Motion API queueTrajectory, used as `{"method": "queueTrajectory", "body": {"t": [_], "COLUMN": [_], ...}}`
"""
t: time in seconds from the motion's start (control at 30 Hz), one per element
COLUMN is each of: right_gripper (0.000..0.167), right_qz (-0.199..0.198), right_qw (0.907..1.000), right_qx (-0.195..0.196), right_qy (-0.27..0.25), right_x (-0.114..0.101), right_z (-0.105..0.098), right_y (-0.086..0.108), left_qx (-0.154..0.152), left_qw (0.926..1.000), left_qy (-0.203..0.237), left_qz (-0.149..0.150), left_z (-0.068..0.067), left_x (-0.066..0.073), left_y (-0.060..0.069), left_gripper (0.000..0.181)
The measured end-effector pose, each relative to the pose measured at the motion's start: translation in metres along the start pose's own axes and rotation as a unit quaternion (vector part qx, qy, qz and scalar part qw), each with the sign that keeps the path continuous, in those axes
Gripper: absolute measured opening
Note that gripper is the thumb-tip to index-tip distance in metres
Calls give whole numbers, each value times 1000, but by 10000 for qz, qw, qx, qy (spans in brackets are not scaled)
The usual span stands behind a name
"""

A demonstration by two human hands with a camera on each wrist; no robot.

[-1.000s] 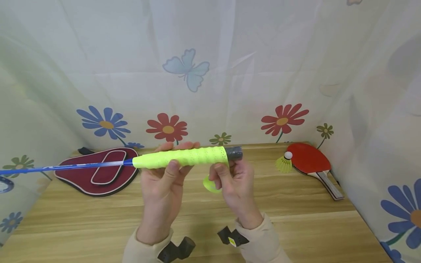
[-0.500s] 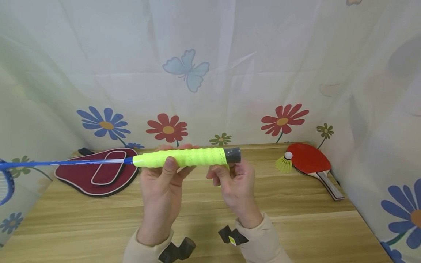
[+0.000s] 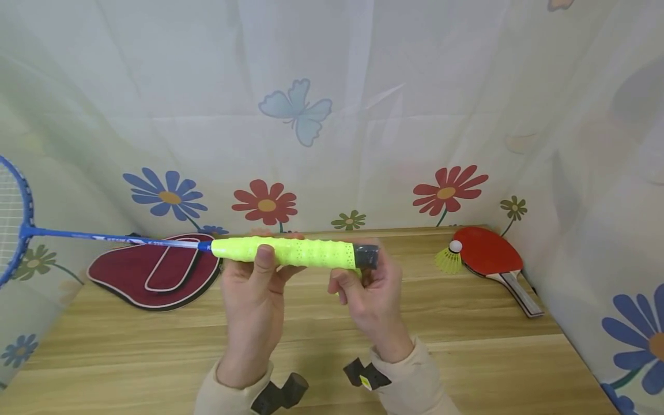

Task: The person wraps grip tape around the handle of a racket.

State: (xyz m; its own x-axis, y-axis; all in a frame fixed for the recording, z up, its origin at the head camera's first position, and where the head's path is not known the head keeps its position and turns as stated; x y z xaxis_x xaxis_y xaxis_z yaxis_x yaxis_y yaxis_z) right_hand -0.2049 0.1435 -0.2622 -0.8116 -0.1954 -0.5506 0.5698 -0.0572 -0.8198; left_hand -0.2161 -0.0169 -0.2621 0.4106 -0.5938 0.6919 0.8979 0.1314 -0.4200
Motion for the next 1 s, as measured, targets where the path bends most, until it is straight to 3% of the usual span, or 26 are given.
{"method": "queueTrajectory", "body": {"t": [0.2,0.27,0.53,0.93,1.0], "right_gripper": [32,30,18,21,28], "right_qz": [153,210,176,585,582], "right_qw": [9994,9992,9998,9982,9980], "right_qx": [278,329,-28,-104,-103], "right_qy": [137,119,127,-96,-205], "right_x": [1,2,-1,4,5], "right_z": [-3,-4,0,-1,0], "right_y": [2,2,-1,0,0], "left_qx": [-712,-808,-426,-98,-73], "left_qw": [9939,9924,9974,9993,9992], "left_qy": [845,929,493,243,297], "left_qz": [-2,-33,297,266,260], "left_z": [14,16,7,1,1], "left_x": [1,0,2,3,3], "left_y": [2,2,2,1,0], "left_gripper": [34,37,24,23,20]}}
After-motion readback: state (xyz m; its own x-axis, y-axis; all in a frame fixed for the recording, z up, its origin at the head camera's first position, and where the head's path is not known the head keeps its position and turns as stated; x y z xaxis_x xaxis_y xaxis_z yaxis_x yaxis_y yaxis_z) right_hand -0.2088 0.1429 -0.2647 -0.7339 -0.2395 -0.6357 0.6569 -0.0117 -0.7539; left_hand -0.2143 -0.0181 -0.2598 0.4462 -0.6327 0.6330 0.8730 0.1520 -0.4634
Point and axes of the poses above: each hand's wrist, its own y-axis away from the middle knuckle, its own z-axis out of the palm, x = y × z, the point moved 8 cm from there along -y, towards the middle knuckle, and after that the axes turned 1 degree about -y, right-handed, at the moved point
